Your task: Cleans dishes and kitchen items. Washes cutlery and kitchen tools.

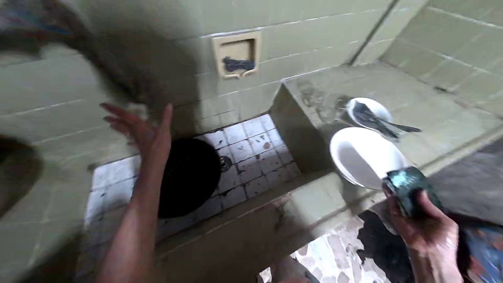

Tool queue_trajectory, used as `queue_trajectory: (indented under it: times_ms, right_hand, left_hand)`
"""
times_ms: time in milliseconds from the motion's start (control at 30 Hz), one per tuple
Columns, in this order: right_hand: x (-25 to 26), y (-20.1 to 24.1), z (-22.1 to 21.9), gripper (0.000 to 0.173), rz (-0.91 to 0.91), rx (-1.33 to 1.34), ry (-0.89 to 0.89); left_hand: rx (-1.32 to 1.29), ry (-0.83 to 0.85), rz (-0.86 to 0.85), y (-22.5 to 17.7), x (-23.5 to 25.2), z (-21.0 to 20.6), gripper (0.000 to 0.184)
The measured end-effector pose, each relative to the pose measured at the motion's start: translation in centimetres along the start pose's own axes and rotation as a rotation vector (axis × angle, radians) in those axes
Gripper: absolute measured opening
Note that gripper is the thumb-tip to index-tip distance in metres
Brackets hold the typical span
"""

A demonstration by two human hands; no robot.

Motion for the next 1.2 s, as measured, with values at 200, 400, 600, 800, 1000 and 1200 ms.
queue_trajectory:
  times_ms: [200,400,600,800,1000,1200]
  right_hand:
    - [2.0,1.6,-1.1,0.024,0.025,-0.001,-0.210]
    - [3.1,2.7,-0.6,0.023,0.046,0.027,-0.219]
    - [3.2,2.2,1.6,0.024,0.007,0.128,-0.241]
    - [3.9,1.8,3.1,0.024,0.013,0.146,-0.255]
    - [4.8,0.7,3.9,0.026,-0.065,0.146,-0.266]
    - [4.7,0.2,3.3,0.028,-0.104,0.160,-0.234]
  left_hand:
    - [-0.299,0.759,-0.054,-9.1,-17.8,-15.9,0.061]
    - [-0.443,1.106,0.315,-13.8,-23.9,-27.6,0.052]
    - [-0.217,1.047,0.242,-14.5,-23.7,-28.9,0.057]
    - [-0.185,1.021,0.245,-13.6,-24.4,-30.2,0.026]
    - [-0.335,0.915,0.383,-14.7,-24.6,-29.2,0.027]
    - [-0.609,0.812,0.594,-16.3,-27.3,-27.8,0.041]
Point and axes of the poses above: each hand's wrist, its own x-axis towards the middle knuckle, its own z-axis out of the back of the hand, y = z × x, the point moved 4 cm from there along x, towards the middle knuckle, and after that the axes turned 11 degrees about -x, right-handed, at the moved point
